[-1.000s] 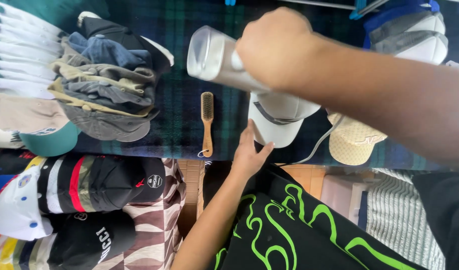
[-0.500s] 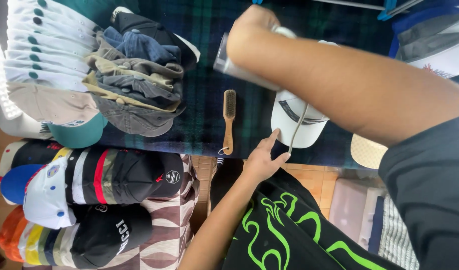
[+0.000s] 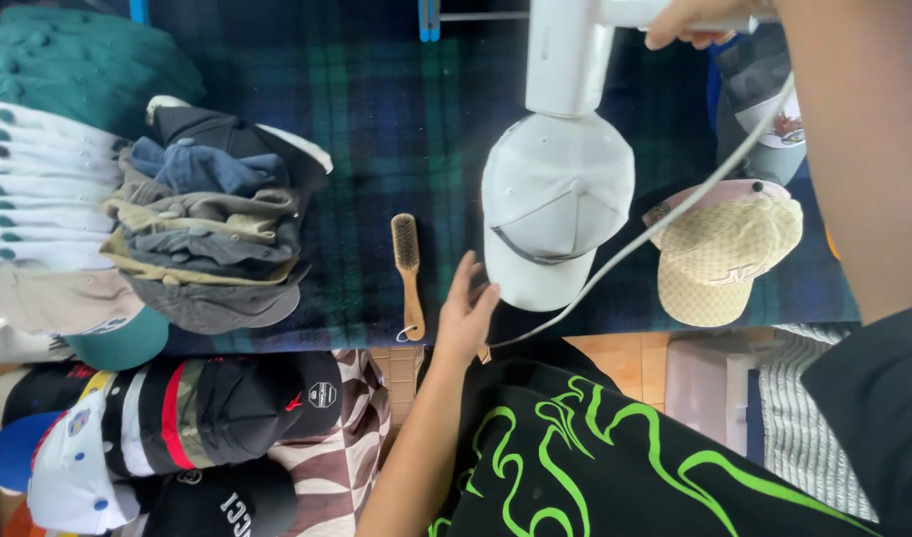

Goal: Cleaning and steaming baseball caps using a handheld steamer and a brush to restore their shape.

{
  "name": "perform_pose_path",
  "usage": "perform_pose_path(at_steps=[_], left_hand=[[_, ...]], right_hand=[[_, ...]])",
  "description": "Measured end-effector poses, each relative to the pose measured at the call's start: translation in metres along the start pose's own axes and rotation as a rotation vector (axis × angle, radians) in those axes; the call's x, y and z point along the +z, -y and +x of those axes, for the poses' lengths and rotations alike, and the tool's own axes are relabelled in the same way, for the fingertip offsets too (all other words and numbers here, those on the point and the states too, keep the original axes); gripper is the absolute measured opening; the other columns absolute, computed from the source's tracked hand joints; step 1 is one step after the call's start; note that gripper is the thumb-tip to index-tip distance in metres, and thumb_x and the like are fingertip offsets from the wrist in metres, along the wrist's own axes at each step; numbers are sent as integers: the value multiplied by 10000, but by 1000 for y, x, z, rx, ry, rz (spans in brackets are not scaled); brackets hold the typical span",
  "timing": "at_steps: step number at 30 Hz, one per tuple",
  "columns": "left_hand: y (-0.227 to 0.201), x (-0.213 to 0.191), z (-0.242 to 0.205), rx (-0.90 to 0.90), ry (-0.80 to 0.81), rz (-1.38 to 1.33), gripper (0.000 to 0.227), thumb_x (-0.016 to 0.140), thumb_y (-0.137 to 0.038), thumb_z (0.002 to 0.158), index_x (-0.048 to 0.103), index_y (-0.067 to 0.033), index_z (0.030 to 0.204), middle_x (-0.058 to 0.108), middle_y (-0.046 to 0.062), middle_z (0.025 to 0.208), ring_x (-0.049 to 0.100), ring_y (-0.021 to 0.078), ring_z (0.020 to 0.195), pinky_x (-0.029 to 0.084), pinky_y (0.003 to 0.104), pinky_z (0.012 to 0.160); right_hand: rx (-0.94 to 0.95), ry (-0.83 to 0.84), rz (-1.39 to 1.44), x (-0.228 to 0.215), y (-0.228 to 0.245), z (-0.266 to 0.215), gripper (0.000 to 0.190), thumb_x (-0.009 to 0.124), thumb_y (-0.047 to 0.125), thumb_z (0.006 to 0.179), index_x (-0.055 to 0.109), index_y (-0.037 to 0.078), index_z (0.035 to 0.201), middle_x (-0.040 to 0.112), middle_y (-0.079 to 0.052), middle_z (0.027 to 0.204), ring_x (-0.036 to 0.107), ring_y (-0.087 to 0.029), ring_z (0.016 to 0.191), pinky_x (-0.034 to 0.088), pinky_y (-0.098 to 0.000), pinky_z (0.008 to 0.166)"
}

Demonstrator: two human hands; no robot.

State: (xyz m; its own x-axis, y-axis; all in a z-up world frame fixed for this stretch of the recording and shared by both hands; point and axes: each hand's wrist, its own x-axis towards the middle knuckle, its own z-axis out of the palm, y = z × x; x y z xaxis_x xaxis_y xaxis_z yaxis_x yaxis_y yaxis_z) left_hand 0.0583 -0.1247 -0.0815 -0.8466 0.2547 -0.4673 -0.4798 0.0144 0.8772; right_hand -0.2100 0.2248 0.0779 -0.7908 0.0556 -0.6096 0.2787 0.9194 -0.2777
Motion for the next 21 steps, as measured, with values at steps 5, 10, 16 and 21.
perform_pose_path(at_steps=[5,10,16,21], left_hand=[[-2,11,26,-161,-84,-56,643,667,-284,976,421,-156,1556,596,223,1391,602,363,1278,526,498,1038],[26,24,50,-365,-156,-521,402,687,-173,972,631,-189,1370,669,45,1274,667,215,1133,603,384,927],[48,29,50,-270,-152,-810,239,690,-246,965,679,-173,1193,764,101,1065,750,253,950,634,416,831],[29,33,47,-258,-120,-801,208,697,-303,952,681,-175,1115,773,92,1023,757,244,919,635,408,813]], right_hand=[[-12,-1,357,12,-59,-65,552,708,-72,891,543,-163,1410,637,-372,780,653,-409,628,579,-495,520],[59,-133,690,99,-135,-90,651,697,-26,841,546,-18,1474,638,-267,732,656,-357,587,593,-472,522],[201,-224,994,234,-176,-167,509,784,171,895,596,-2,1335,670,-193,698,682,-313,566,597,-441,537],[136,-302,1173,246,-137,-206,573,781,114,884,548,-37,1384,631,-206,599,646,-290,495,564,-406,493]])
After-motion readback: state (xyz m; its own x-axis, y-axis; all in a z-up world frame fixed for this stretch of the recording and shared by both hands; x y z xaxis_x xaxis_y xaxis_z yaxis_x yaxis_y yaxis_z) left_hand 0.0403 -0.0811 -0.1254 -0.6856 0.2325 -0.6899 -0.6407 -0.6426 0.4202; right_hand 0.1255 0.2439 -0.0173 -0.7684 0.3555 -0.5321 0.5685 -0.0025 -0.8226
